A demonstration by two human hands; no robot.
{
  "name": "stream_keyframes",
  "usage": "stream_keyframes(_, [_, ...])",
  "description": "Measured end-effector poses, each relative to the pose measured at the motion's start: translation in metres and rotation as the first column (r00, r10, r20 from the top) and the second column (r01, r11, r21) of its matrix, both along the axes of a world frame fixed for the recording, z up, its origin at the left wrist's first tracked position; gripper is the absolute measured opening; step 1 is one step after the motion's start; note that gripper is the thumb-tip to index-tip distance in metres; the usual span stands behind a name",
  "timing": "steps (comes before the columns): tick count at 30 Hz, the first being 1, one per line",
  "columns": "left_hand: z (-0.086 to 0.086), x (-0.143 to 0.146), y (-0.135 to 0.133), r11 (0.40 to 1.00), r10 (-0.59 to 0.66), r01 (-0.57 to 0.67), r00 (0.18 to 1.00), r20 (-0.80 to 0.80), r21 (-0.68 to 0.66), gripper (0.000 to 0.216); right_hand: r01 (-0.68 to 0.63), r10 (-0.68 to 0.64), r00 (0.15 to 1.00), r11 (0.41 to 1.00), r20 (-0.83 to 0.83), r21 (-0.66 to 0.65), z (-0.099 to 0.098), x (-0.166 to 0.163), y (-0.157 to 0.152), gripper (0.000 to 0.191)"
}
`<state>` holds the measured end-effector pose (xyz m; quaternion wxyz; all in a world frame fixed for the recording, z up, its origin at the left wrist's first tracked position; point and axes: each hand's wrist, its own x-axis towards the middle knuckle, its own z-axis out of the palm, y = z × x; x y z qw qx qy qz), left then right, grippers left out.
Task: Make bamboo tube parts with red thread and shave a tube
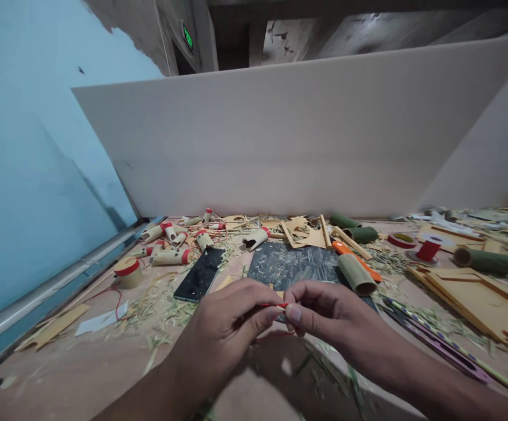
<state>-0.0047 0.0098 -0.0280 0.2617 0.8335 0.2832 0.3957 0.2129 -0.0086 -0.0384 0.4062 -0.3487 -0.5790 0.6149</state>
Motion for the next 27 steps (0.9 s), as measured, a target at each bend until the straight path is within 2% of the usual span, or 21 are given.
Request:
stream_keyframes(5, [-0.0011,-0.0005,-0.0008,0.998,0.005,-0.005,1.0,0.002,0.058,0.012,0.008,-0.008,1.0,0.999,0.022,0.034,0.002,-0.0004,0.002,0.036])
stream_keyframes(12, [0.002,-0.001,-0.0017,0.99,-0.005,0.0,0.999,0.035,0.144,0.01,-0.002,0.002,0.999,1.0,0.034,-0.003,0.0026,0.0011,0.0016,0.042])
stream_keyframes(23, [0.0011,0.0001,-0.0042,0.99,0.05,-0.056,0.998,0.045,0.126,0.013,-0.015,0.015,1.0,1.0,0.005,-0.013,0.005,0.0002,0.0009,0.04])
stream_keyframes(27, [0.0004,-0.0001,-0.0068,0.993,0.104,-0.106,0.994,0.036,0.061,0.014,-0.019,0.019,0.999,1.0,-0.029,-0.022,0.0063,-0.0002,0.0004,0.037])
